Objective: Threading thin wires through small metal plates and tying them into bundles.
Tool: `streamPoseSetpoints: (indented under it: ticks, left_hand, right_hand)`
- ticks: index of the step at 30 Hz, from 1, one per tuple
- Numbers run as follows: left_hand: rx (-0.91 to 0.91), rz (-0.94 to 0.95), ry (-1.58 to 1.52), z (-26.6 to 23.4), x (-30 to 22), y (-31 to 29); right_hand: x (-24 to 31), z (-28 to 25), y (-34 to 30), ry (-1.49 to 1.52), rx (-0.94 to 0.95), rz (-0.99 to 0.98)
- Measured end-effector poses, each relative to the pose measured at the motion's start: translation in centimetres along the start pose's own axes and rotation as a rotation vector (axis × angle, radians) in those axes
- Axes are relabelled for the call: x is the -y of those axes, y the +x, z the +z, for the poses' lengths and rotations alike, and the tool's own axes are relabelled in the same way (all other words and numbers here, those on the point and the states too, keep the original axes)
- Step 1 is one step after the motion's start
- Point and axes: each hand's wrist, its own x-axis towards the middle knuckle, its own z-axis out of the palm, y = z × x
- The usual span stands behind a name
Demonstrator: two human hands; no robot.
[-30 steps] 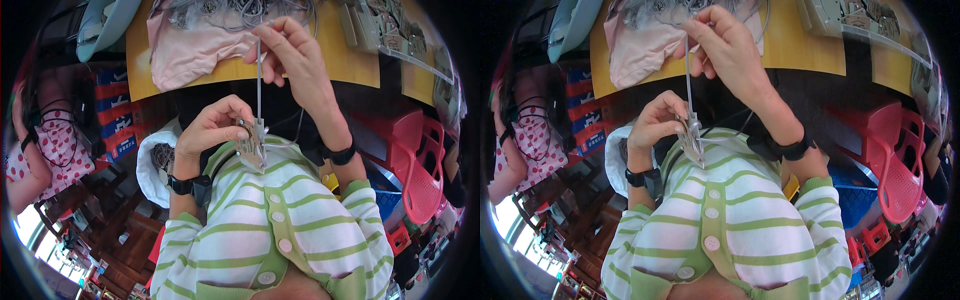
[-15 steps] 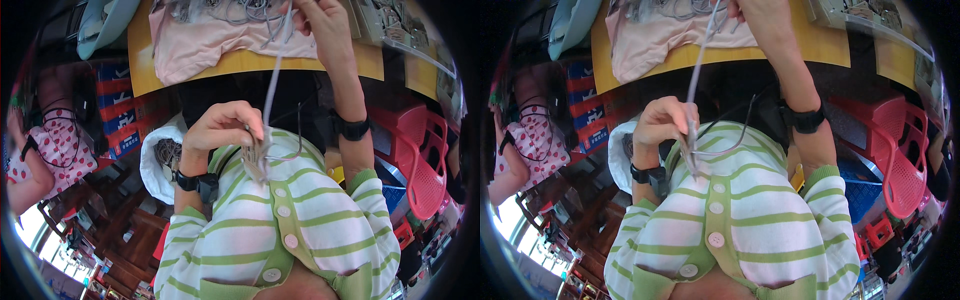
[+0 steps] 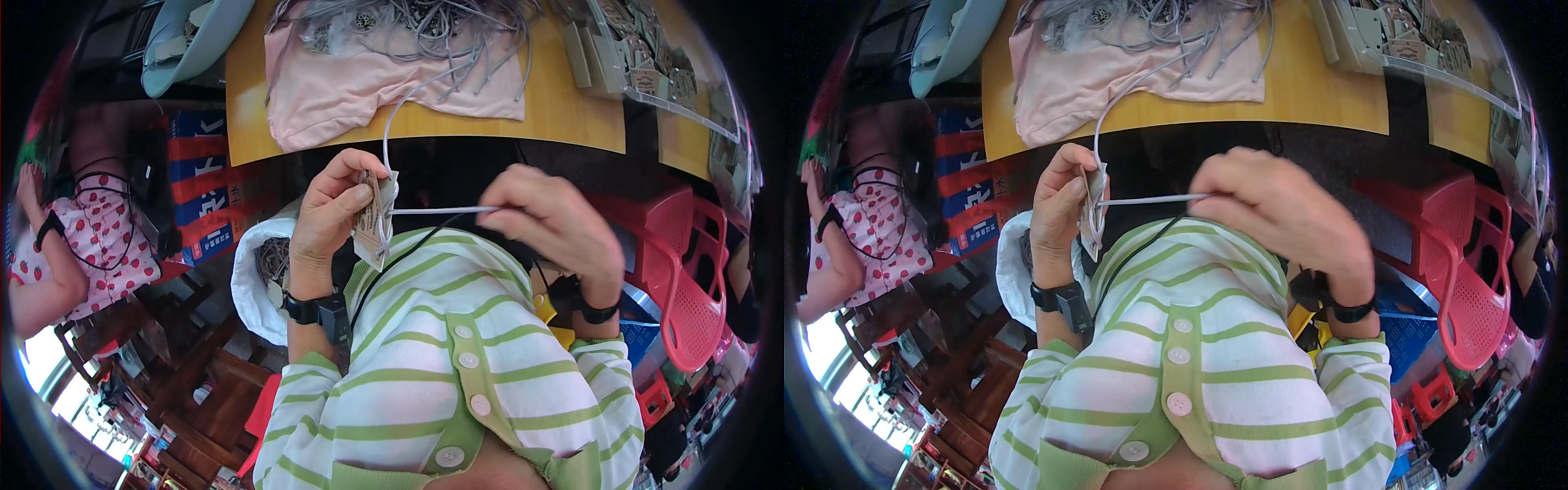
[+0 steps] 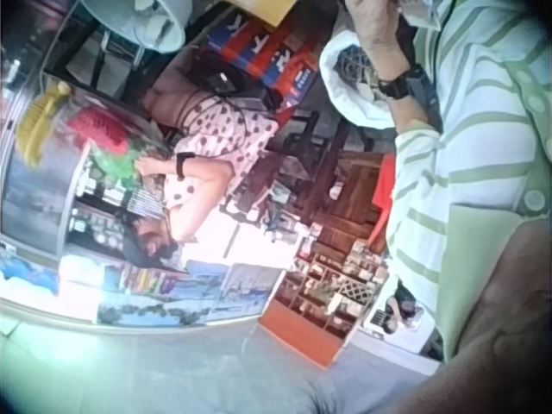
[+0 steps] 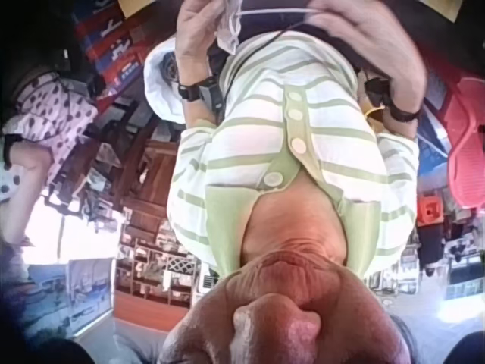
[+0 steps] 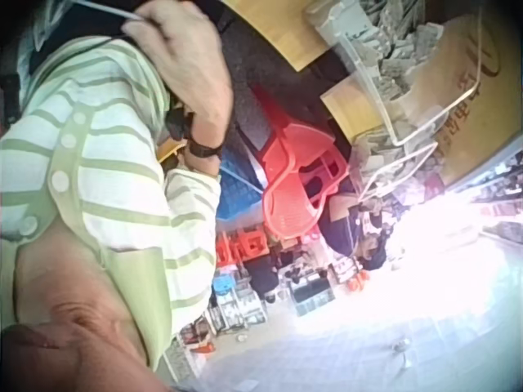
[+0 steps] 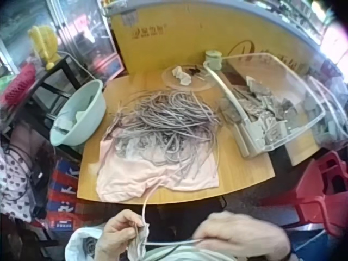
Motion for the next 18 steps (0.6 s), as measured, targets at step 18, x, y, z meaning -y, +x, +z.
streamPoseSetpoints:
  ticks: [18]
  left_hand:
    - [-0.038, -0.088, 0.177, 1.1, -1.0, -0.3]
  right_hand:
    - [0.3, -4.9, -1.7, 0.253, -0.93, -0.311]
